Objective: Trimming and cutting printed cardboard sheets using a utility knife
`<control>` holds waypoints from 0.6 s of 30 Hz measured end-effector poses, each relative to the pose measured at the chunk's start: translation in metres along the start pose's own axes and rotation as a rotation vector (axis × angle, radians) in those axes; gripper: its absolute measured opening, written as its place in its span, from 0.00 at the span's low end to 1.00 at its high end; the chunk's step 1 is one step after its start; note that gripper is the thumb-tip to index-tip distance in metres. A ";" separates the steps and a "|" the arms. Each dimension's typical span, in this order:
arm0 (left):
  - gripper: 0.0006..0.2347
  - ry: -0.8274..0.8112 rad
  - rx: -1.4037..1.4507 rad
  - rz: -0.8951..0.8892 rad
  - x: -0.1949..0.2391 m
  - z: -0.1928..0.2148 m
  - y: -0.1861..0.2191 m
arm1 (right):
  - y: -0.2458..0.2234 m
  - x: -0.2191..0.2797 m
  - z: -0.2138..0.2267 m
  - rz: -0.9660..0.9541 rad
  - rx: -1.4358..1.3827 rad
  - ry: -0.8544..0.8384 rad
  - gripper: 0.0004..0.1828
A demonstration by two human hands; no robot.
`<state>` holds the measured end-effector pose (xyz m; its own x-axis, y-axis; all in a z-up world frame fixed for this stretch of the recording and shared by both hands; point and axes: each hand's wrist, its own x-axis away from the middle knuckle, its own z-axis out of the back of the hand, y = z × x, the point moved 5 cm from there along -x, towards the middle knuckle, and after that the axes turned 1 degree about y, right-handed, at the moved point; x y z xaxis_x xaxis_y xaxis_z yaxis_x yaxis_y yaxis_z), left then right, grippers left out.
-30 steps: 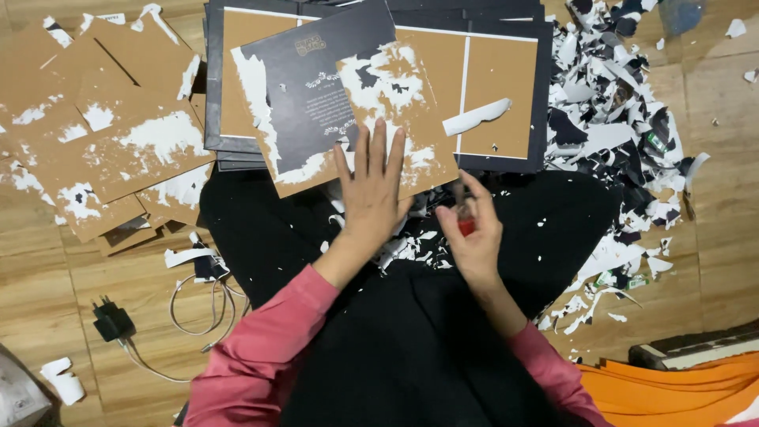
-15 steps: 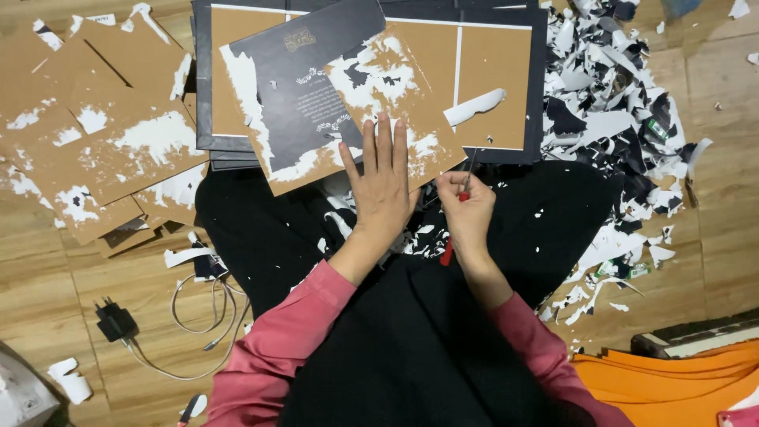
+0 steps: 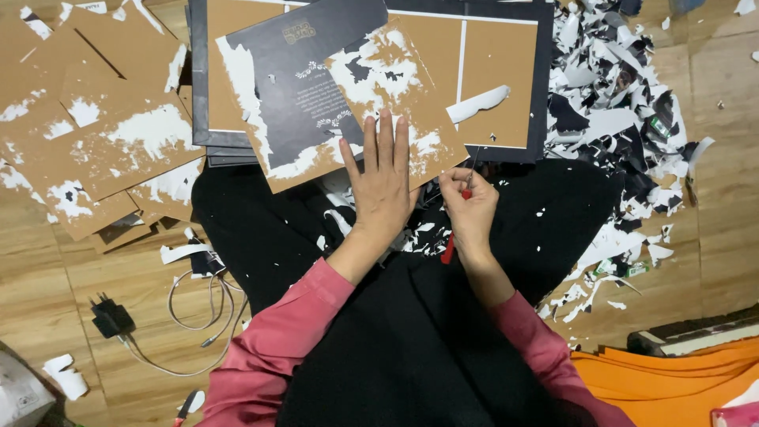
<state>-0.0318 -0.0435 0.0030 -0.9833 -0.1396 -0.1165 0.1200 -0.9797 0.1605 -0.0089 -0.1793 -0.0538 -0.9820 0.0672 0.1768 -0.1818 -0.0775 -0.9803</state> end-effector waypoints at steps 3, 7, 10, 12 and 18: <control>0.46 -0.006 0.002 0.001 0.001 0.002 0.000 | 0.007 -0.002 0.000 -0.013 -0.004 -0.004 0.01; 0.45 -0.006 0.004 -0.004 0.000 -0.001 -0.001 | 0.007 -0.003 0.001 -0.003 0.009 -0.013 0.02; 0.46 0.002 -0.006 -0.015 0.001 -0.002 -0.001 | 0.009 -0.004 0.002 0.010 -0.020 -0.022 0.02; 0.46 0.008 -0.007 -0.022 0.001 -0.002 -0.001 | 0.014 -0.006 0.003 0.024 -0.007 -0.027 0.02; 0.46 0.006 0.004 -0.031 0.002 -0.004 -0.003 | 0.007 -0.001 0.004 0.013 -0.015 -0.048 0.02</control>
<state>-0.0333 -0.0418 -0.0018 -0.9858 -0.1096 -0.1276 0.0885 -0.9830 0.1607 -0.0097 -0.1837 -0.0604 -0.9856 0.0187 0.1678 -0.1686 -0.0628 -0.9837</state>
